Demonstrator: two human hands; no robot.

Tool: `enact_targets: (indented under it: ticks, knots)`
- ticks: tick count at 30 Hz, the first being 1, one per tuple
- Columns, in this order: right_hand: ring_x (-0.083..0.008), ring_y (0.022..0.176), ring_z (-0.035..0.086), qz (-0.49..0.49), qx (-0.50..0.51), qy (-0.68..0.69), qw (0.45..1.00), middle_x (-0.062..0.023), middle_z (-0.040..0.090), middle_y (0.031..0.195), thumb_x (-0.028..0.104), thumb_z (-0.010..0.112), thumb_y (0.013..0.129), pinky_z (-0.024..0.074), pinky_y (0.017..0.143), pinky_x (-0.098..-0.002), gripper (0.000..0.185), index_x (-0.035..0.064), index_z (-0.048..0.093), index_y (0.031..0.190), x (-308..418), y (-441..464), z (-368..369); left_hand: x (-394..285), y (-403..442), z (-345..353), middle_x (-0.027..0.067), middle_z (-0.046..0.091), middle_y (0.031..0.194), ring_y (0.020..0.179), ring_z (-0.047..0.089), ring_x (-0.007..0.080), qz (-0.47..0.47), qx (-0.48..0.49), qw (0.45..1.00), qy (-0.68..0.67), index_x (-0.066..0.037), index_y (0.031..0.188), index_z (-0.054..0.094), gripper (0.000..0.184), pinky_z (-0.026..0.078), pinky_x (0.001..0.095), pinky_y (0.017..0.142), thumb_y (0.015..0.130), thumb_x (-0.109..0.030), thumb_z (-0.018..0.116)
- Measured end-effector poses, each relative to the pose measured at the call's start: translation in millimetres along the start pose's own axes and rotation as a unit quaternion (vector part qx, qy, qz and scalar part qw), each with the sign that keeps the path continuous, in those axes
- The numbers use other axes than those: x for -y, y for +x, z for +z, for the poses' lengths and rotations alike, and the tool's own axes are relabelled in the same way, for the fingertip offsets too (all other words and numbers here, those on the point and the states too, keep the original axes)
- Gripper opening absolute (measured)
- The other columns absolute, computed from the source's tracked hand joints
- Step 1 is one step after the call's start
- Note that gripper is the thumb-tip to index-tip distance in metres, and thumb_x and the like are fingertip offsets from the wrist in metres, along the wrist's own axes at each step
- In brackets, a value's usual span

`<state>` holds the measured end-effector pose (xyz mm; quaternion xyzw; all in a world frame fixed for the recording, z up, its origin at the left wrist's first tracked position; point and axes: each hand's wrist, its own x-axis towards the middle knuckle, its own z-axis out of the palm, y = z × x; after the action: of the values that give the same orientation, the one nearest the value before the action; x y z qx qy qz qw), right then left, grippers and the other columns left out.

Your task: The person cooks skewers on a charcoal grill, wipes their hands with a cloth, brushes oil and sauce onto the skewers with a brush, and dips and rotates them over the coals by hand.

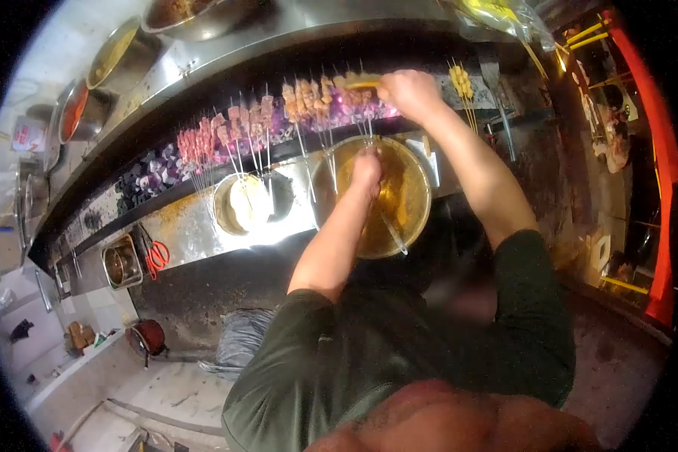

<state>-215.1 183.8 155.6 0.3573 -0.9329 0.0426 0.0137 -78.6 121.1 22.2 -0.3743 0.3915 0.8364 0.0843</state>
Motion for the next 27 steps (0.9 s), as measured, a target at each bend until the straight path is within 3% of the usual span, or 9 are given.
enact_targets:
  ticks: [2,6,15,18,20,22,24,25,27]
  knots:
    - [-0.0225,0.057,0.063,0.007,-0.004,0.014,1.000,-0.0085,0.064,0.067,0.028,0.057,0.082,0.0516,0.053,-0.0356,0.019,0.0132,0.068,0.085,6.3,-20.3,-24.1,-6.2,-4.4,1.1,0.0028,0.046,0.068,0.053,0.042,0.0124,0.002,0.001,1.000,0.000,-0.006,0.092,0.049,0.019,0.033,0.0256,0.044,0.092,-0.022,0.038]
    - [-0.0233,0.056,0.062,-0.074,-0.056,-0.039,0.995,-0.0083,0.063,0.065,0.028,0.059,0.079,0.0506,0.051,-0.0362,0.019,0.0114,0.067,0.081,14.9,-46.9,-20.5,-2.8,-2.0,3.9,0.0023,0.046,0.066,0.051,0.040,0.0122,0.015,-0.002,1.000,0.012,-0.007,0.086,0.049,0.018,0.032,0.0259,0.043,0.091,-0.021,0.039]
    - [-0.0256,0.062,0.063,-0.006,0.089,-0.005,0.996,-0.0104,0.064,0.067,0.028,0.059,0.080,0.0509,0.059,-0.0381,0.019,0.0109,0.068,0.082,14.0,-22.5,-34.6,-1.9,-1.1,2.0,0.0006,0.044,0.062,0.049,0.037,0.0109,-0.002,0.002,1.000,-0.004,-0.007,0.085,0.049,0.020,0.029,0.0267,0.043,0.091,-0.024,0.041]
    - [-0.0278,0.069,0.064,0.027,0.066,-0.006,0.997,-0.0123,0.065,0.072,0.030,0.055,0.082,0.0516,0.064,-0.0396,0.023,0.0116,0.068,0.085,13.5,-14.7,-49.3,4.4,10.3,-6.0,0.0049,0.048,0.062,0.047,0.043,0.0144,0.003,0.006,0.998,0.060,-0.006,0.097,0.050,0.021,0.032,0.0272,0.041,0.092,-0.024,0.042]
    - [-0.0297,0.069,0.064,0.020,-0.009,0.016,1.000,-0.0129,0.064,0.070,0.030,0.054,0.082,0.0515,0.062,-0.0406,0.024,0.0109,0.068,0.086,11.7,-9.0,-46.3,29.2,32.7,-13.7,0.0095,0.056,0.073,0.058,0.052,0.0186,0.057,-0.048,0.990,0.122,-0.003,0.105,0.052,0.029,0.040,0.0297,0.050,0.091,-0.027,0.045]
    - [-0.0303,0.069,0.063,0.012,-0.030,0.003,0.999,-0.0129,0.064,0.071,0.030,0.054,0.082,0.0514,0.061,-0.0406,0.024,0.0107,0.067,0.086,12.1,-7.4,-39.9,24.2,23.5,-15.5,0.0145,0.060,0.084,0.071,0.058,0.0233,0.150,-0.076,0.955,0.243,0.000,0.111,0.051,0.037,0.045,0.0331,0.061,0.090,-0.029,0.047]
    - [-0.0308,0.069,0.063,0.008,-0.061,0.002,0.998,-0.0129,0.064,0.072,0.030,0.054,0.082,0.0513,0.061,-0.0407,0.024,0.0106,0.067,0.087,11.2,-8.3,-30.5,0.5,-29.7,-17.2,0.0199,0.061,0.095,0.087,0.060,0.0283,0.271,-0.077,0.866,0.413,0.003,0.116,0.050,0.045,0.047,0.0374,0.073,0.088,-0.031,0.049]
    - [-0.0309,0.069,0.063,0.009,-0.081,0.008,0.997,-0.0129,0.064,0.074,0.030,0.055,0.082,0.0512,0.060,-0.0407,0.023,0.0106,0.067,0.086,9.8,-10.9,-25.5,-20.6,-64.4,-17.4,0.0286,0.056,0.104,0.099,0.055,0.0377,0.236,-0.043,0.846,0.477,0.007,0.120,0.045,0.052,0.043,0.0397,0.087,0.087,-0.033,0.050]
    - [-0.0310,0.069,0.063,0.012,-0.110,0.024,0.994,-0.0128,0.064,0.075,0.030,0.055,0.082,0.0511,0.061,-0.0409,0.023,0.0107,0.067,0.087,11.6,-12.9,-22.9,-29.8,-94.0,-41.3,0.0271,0.056,0.103,0.097,0.054,0.0383,0.345,-0.074,0.801,0.483,0.007,0.119,0.045,0.050,0.042,0.0412,0.086,0.085,-0.029,0.054]
